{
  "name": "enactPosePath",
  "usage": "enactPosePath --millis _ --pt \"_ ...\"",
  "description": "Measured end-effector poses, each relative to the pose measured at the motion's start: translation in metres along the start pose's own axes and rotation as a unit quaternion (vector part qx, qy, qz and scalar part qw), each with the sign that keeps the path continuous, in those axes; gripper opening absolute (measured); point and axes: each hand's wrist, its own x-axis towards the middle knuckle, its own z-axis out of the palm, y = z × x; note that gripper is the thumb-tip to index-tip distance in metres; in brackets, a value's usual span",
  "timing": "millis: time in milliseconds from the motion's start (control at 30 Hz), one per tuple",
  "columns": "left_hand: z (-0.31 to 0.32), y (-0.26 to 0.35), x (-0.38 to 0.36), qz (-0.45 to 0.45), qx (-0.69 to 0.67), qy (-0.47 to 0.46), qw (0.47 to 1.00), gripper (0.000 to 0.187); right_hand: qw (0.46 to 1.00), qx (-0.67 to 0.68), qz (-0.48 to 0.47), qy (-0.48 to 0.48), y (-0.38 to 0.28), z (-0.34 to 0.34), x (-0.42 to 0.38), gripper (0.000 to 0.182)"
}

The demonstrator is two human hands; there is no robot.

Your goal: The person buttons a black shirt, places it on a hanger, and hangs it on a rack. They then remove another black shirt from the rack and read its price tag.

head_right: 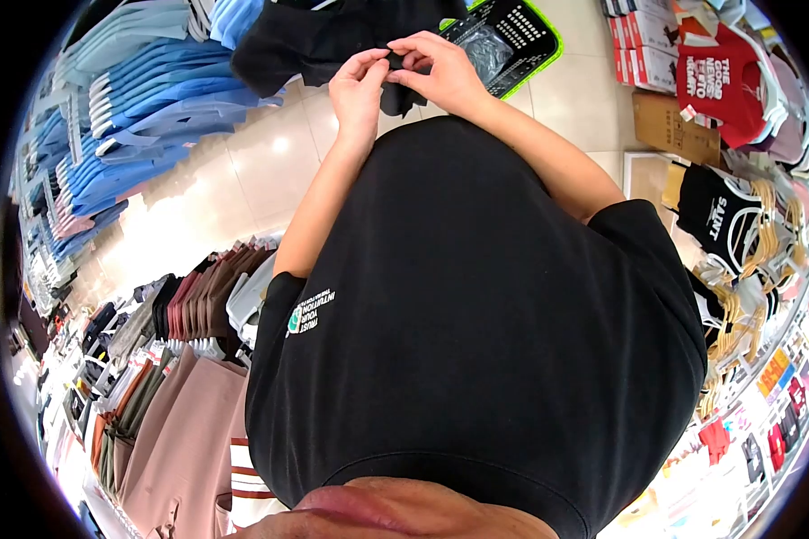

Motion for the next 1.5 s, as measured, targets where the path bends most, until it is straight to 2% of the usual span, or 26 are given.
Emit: enactPosePath --millis 133,200,333,433,467,533,567,600,667,700,733,800,867,933,967,1000,1067,1167,1233,1300,1500 --pt "-0.006 -0.003 0.000 0.015 0.025 0.000 1.000 0.015 0.998 0.059 0.034 -0.002 0.007 0.006 0.000 0.029" --pt "-0.008 -0.004 -0.001 0.021 0.056 -0.005 0.998 0.015 0.992 0.091 0.084 -0.017 0.009 0.007 -0.001 0.026" --pt "-0.010 0.001 -0.008 0.026 0.132 -0.037 0.990 0.017 0.990 0.106 0.088 -0.034 0.013 0.010 -0.001 0.026" --pt "-0.020 -0.003 -0.012 0.027 0.183 -0.070 0.980 0.022 0.972 0.094 0.162 -0.141 0.009 0.002 0.002 0.031" --pt "-0.023 -0.005 -0.015 0.026 0.185 -0.069 0.980 0.022 0.972 0.096 0.162 -0.141 0.011 0.002 0.002 0.031" --pt "-0.026 -0.003 -0.020 0.006 0.174 -0.085 0.981 0.024 0.989 -0.021 0.051 -0.136 0.008 0.003 0.004 0.038" --pt "-0.029 -0.001 -0.022 -0.005 0.187 -0.096 0.978 0.024 0.985 -0.045 0.051 -0.157 0.005 -0.001 0.004 0.047" --pt "-0.031 0.000 -0.024 -0.005 0.188 -0.097 0.977 0.024 0.986 -0.045 0.051 -0.156 0.005 -0.002 0.006 0.047" --pt "-0.033 0.002 -0.028 -0.004 0.234 -0.110 0.966 0.022 0.967 -0.130 -0.107 -0.192 0.008 -0.003 0.011 0.049" --pt "-0.034 0.007 -0.029 -0.017 0.251 -0.119 0.961 0.021 0.965 -0.080 -0.095 -0.231 0.005 -0.003 0.015 0.052" --pt "-0.034 0.010 -0.031 -0.016 0.252 -0.120 0.960 0.021 0.965 -0.080 -0.096 -0.230 0.001 -0.004 0.018 0.052" --pt "-0.034 0.014 -0.034 -0.020 0.243 -0.108 0.964 0.020 0.936 0.003 0.078 -0.344 -0.008 -0.008 0.025 0.051" --pt "-0.037 0.013 -0.035 -0.029 0.241 -0.109 0.964 0.020 0.941 0.002 0.062 -0.334 -0.005 -0.008 0.028 0.050" --pt "-0.041 0.012 -0.037 -0.038 0.238 -0.107 0.965 0.019 0.919 -0.084 0.079 -0.377 -0.005 -0.009 0.033 0.047" --pt "-0.042 0.011 -0.037 -0.033 0.224 -0.099 0.969 0.018 0.923 -0.082 0.087 -0.365 -0.008 -0.008 0.032 0.038" --pt "-0.042 0.010 -0.037 -0.028 0.210 -0.091 0.973 0.017 0.923 -0.082 0.087 -0.366 -0.007 -0.008 0.031 0.038" --pt "-0.046 0.010 -0.038 -0.043 0.180 -0.097 0.978 0.018 0.941 -0.063 0.025 -0.333 -0.005 -0.007 0.027 0.030" --pt "-0.051 0.009 -0.041 -0.058 0.119 -0.109 0.985 0.019 0.956 -0.080 -0.005 -0.282 -0.004 -0.006 0.021 0.023" --pt "-0.054 0.008 -0.043 -0.059 0.088 -0.117 0.987 0.020 0.959 -0.075 0.004 -0.272 -0.010 -0.007 0.019 0.021" --pt "-0.055 0.008 -0.044 -0.108 -0.008 -0.103 0.989 0.024 0.962 -0.070 0.014 -0.262 -0.013 -0.008 0.017 0.019" --pt "-0.051 0.003 -0.048 -0.167 -0.110 -0.065 0.978 0.024 0.969 -0.087 0.002 -0.231 -0.008 -0.005 0.005 0.016"
